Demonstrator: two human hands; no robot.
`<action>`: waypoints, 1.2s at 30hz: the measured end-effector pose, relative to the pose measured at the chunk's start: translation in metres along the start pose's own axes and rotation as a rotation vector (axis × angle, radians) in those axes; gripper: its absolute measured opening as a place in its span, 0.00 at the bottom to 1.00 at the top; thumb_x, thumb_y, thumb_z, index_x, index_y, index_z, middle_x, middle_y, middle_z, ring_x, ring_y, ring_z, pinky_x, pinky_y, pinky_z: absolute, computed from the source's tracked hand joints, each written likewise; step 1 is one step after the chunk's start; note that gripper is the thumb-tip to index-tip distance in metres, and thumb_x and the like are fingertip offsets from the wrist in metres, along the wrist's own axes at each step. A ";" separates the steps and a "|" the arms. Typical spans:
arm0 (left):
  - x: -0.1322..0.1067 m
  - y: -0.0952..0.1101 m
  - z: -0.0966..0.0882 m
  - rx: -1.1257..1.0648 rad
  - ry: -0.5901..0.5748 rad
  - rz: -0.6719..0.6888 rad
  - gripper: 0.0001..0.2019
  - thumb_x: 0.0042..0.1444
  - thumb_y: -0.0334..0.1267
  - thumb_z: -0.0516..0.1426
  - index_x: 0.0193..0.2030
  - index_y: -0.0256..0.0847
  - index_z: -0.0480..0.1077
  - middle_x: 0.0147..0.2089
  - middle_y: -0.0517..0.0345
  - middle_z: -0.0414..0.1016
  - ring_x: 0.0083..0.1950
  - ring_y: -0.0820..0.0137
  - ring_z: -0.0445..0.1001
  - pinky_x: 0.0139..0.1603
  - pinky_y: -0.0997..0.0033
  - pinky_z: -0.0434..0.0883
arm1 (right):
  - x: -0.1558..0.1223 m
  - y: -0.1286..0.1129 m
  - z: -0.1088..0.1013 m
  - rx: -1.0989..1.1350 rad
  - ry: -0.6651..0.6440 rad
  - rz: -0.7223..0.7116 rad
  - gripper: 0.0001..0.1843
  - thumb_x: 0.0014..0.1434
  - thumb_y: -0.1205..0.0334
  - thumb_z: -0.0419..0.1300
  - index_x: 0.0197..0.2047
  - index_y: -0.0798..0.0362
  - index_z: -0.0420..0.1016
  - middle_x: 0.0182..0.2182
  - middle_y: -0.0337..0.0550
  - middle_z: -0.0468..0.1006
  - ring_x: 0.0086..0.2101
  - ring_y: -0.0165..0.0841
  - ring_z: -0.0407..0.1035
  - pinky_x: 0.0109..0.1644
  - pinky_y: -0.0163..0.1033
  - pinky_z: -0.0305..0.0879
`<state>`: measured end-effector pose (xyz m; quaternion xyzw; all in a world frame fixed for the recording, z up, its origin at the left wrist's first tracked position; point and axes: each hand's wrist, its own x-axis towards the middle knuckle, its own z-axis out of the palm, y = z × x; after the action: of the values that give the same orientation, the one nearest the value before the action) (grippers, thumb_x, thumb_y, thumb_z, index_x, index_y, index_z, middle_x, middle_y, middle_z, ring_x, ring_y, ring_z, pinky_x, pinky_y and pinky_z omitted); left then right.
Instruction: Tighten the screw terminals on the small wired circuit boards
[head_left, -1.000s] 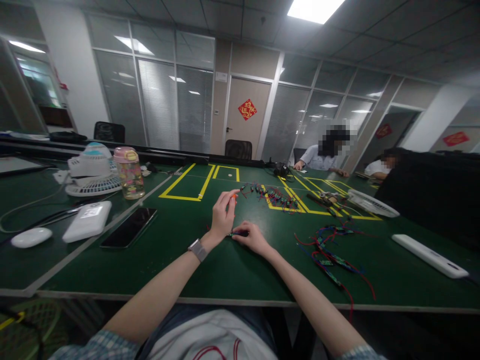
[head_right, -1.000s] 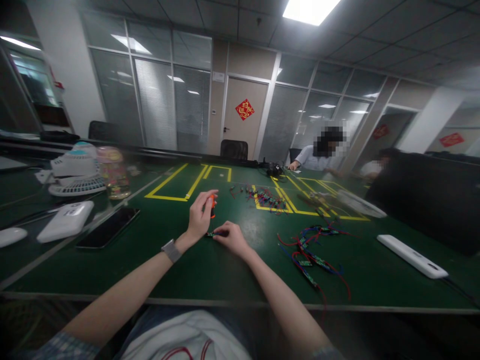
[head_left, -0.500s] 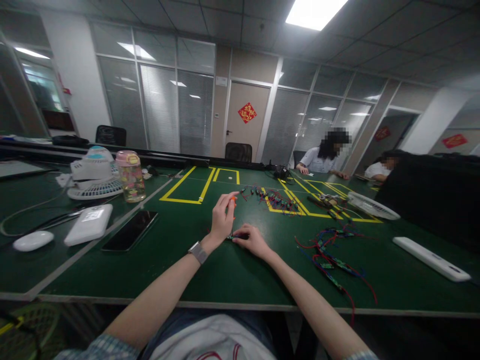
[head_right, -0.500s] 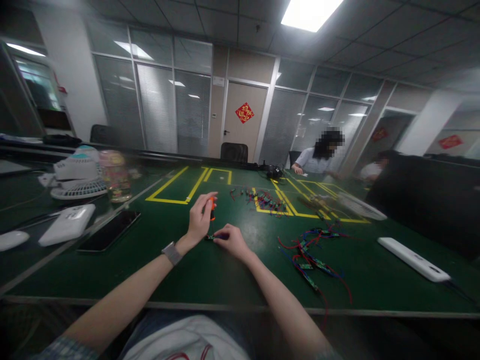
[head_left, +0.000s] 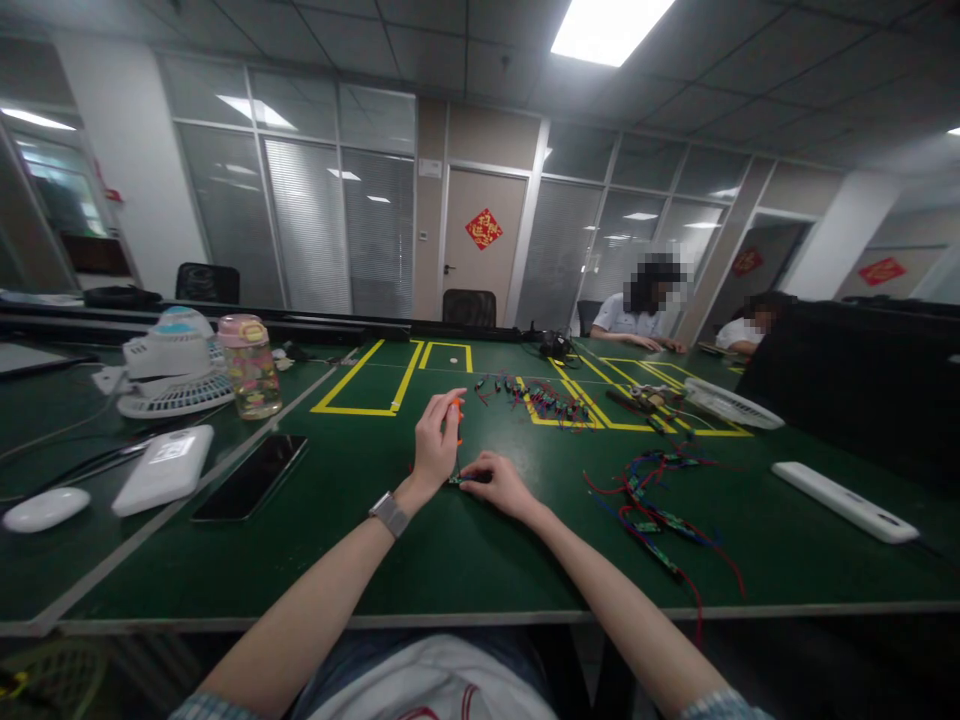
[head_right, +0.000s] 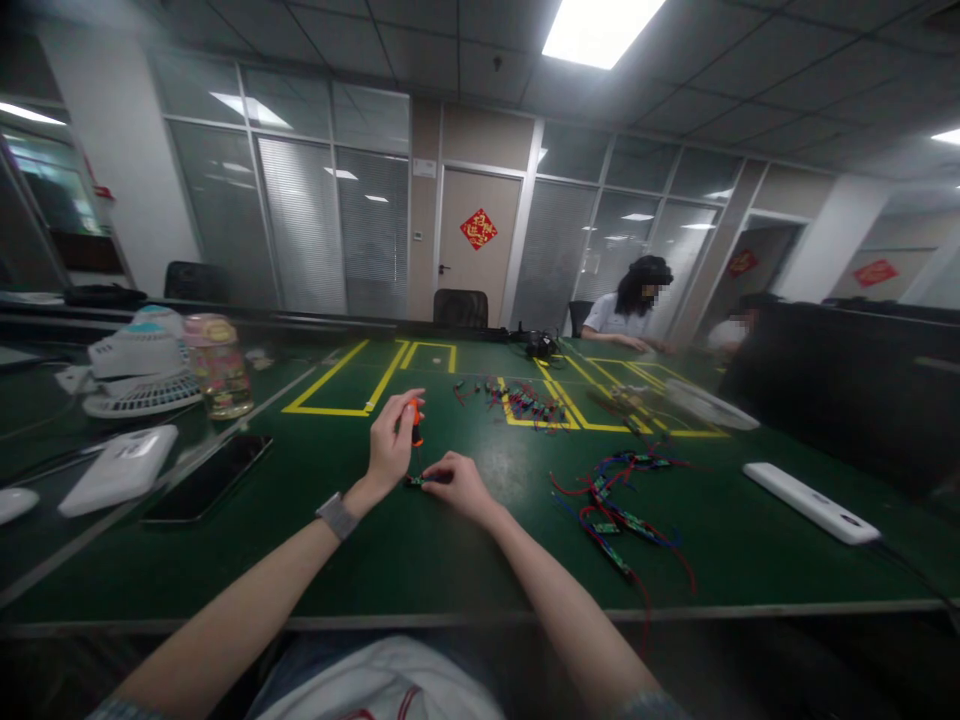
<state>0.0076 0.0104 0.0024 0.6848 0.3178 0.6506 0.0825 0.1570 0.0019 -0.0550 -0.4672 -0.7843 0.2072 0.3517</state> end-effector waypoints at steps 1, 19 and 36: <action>0.000 0.000 0.000 -0.002 0.001 -0.003 0.14 0.67 0.36 0.45 0.51 0.41 0.69 0.44 0.53 0.73 0.43 0.70 0.72 0.44 0.70 0.69 | 0.000 0.000 0.000 -0.002 0.000 0.002 0.09 0.49 0.68 0.68 0.37 0.54 0.83 0.31 0.42 0.76 0.32 0.30 0.69 0.38 0.34 0.64; 0.000 0.001 0.000 -0.015 0.003 0.004 0.14 0.67 0.35 0.45 0.51 0.41 0.69 0.43 0.55 0.72 0.40 0.72 0.71 0.41 0.72 0.68 | -0.001 0.001 -0.001 0.014 -0.004 0.000 0.09 0.50 0.67 0.68 0.37 0.54 0.83 0.31 0.43 0.76 0.33 0.31 0.69 0.39 0.35 0.65; 0.003 0.001 -0.001 -0.063 -0.054 0.001 0.16 0.66 0.34 0.44 0.55 0.41 0.67 0.49 0.50 0.71 0.47 0.68 0.72 0.47 0.67 0.70 | -0.002 -0.001 -0.003 0.004 -0.013 -0.003 0.09 0.50 0.66 0.67 0.38 0.53 0.82 0.32 0.43 0.76 0.32 0.31 0.69 0.38 0.35 0.66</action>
<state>0.0070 0.0114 0.0052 0.6995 0.2943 0.6415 0.1122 0.1593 -0.0006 -0.0530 -0.4639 -0.7868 0.2113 0.3481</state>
